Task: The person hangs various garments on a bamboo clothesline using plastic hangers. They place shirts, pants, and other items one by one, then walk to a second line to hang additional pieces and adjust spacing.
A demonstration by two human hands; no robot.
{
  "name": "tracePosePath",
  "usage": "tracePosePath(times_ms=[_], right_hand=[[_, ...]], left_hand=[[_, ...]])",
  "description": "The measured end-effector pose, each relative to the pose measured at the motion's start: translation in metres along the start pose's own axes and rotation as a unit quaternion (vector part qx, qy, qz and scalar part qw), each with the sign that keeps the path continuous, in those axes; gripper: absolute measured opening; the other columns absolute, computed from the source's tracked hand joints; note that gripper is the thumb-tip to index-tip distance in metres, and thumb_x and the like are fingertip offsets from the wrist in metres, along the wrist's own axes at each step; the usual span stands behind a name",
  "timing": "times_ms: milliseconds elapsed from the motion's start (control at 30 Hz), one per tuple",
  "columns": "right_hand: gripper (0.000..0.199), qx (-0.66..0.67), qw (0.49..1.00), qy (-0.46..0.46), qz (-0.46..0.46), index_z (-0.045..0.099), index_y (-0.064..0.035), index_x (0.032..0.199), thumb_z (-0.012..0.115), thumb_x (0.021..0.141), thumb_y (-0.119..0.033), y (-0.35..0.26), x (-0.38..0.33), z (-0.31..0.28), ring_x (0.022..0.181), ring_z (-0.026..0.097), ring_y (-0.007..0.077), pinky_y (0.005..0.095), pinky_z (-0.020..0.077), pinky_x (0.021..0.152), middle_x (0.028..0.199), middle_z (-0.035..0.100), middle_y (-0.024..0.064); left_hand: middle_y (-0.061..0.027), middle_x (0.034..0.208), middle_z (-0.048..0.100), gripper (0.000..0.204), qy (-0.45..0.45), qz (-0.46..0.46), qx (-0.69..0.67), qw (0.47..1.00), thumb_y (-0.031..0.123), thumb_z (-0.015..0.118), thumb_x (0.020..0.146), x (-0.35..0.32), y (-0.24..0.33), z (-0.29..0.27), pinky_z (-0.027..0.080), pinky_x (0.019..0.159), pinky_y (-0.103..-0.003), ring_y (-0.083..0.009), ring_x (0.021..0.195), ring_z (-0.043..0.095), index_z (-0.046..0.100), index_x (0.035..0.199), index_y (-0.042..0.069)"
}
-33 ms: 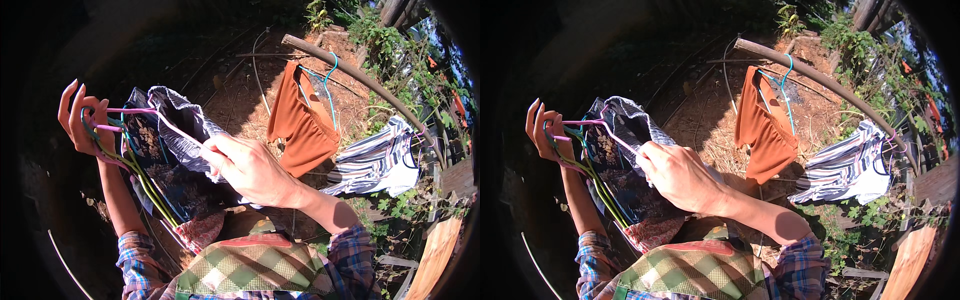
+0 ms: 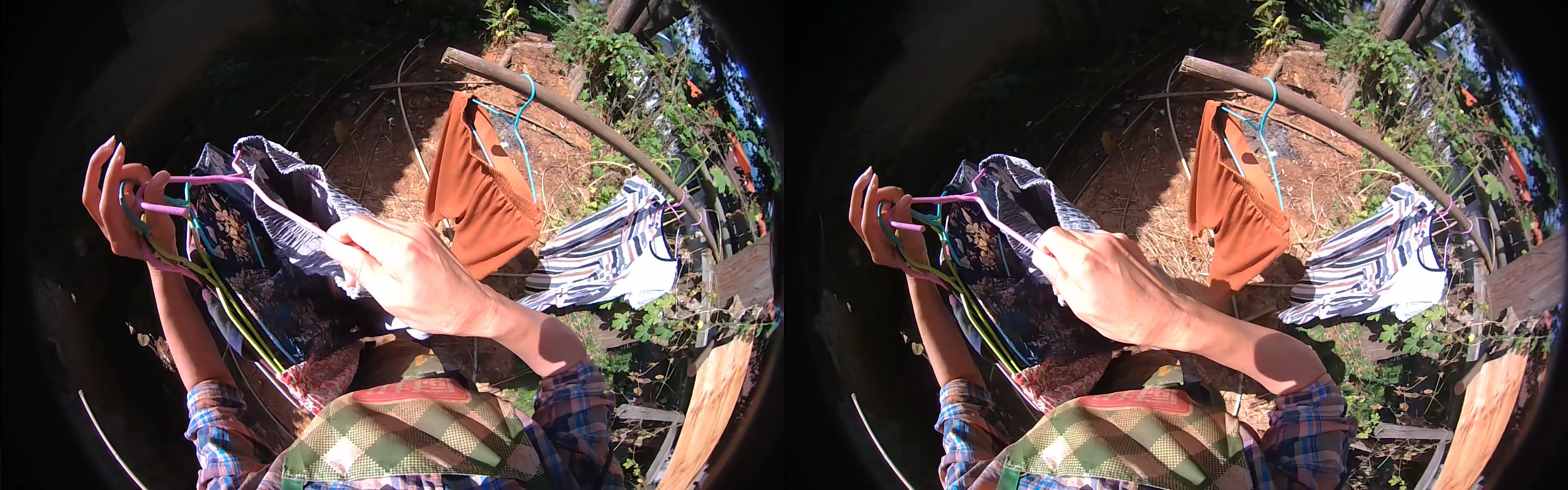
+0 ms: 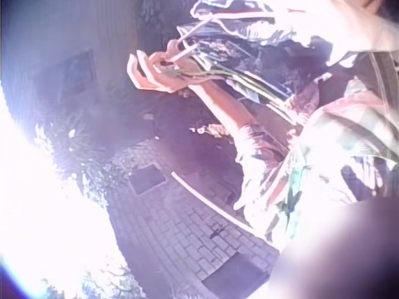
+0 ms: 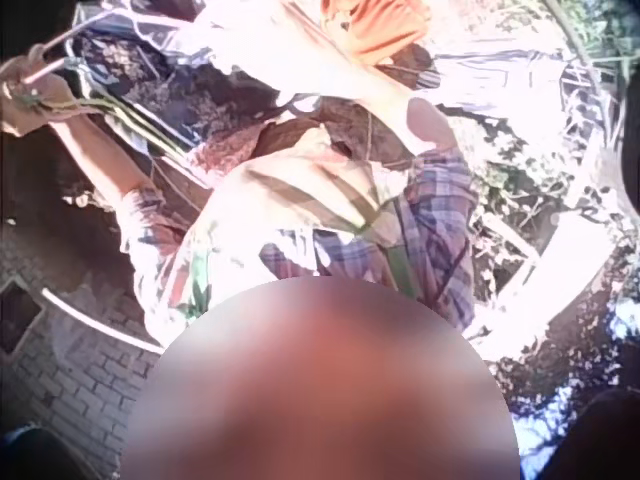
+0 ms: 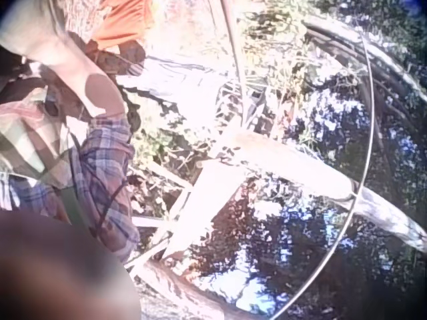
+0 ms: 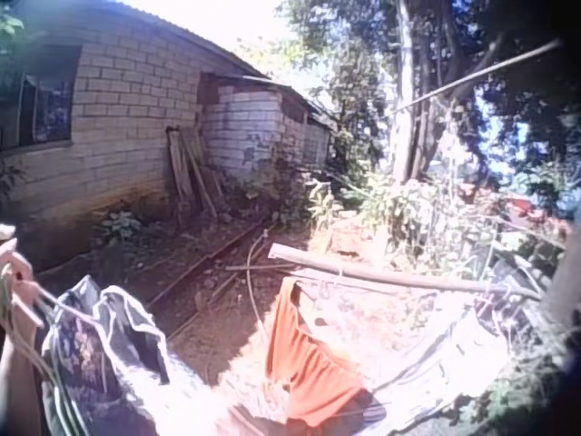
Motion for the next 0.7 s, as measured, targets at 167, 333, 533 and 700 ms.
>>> tracePosePath(times_ms=[167, 333, 533, 700], right_hand=[[0.021, 0.066, 0.984, 0.097, 0.134, 0.057, 0.0018, 0.096, 0.045, 0.095, -0.015, -0.027, -0.066, -0.094, 0.051, 0.045, 0.0037, 0.0183, 0.035, 0.046, 0.06, 0.048, -0.0017], [0.033, -0.044, 0.949, 0.27, 0.155, 0.054, 0.0086, 0.089, 0.061, 0.086, -0.023, -0.086, -0.2, -0.198, 0.036, 0.036, 0.0006, 0.0149, 0.0248, 0.034, 0.061, 0.051, 0.0018], [0.029, -0.242, 0.871, 0.349, 0.247, 0.051, 0.0044, 0.085, 0.061, 0.086, -0.023, -0.175, -0.319, -0.266, 0.033, 0.03, 0.001, 0.016, 0.019, 0.031, 0.062, 0.049, 0.0024], [0.021, -0.263, 0.791, 0.389, 0.393, 0.056, 0.0025, 0.084, 0.055, 0.089, -0.018, -0.163, -0.332, -0.259, 0.037, 0.033, 0.001, 0.0167, 0.0216, 0.035, 0.057, 0.046, -0.002]], left_hand=[[-0.0151, 0.108, 0.058, 0.015, 0.052, -0.078, -0.09, 0.992, 0.007, 0.057, 0.087, -0.01, -0.04, -0.008, 0.044, 0.051, -0.02, -0.0108, 0.06, 0.054, 0.06, 0.098, -0.002], [-0.0122, 0.101, 0.062, 0.019, 0.037, -0.132, -0.034, 0.99, 0.012, 0.054, 0.091, -0.029, -0.075, -0.024, 0.046, 0.054, -0.02, -0.0112, 0.063, 0.055, 0.059, 0.104, -0.001], [-0.0057, 0.072, 0.061, 0.021, 0.051, -0.168, 0.034, 0.984, 0.021, 0.06, 0.087, -0.034, -0.082, -0.038, 0.045, 0.054, -0.021, -0.0103, 0.06, 0.055, 0.063, 0.087, 0.0], [-0.001, 0.064, 0.057, 0.036, 0.119, -0.376, -0.005, 0.919, 0.035, 0.067, 0.079, -0.023, -0.065, -0.03, 0.041, 0.056, -0.024, -0.0104, 0.06, 0.052, 0.059, 0.062, 0.005]])
Point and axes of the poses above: each hand's wrist, its own x-axis towards the middle knuckle, its own z-axis out of the palm, y = z × x, the point moved 2 cm from there along x, towards the middle knuckle
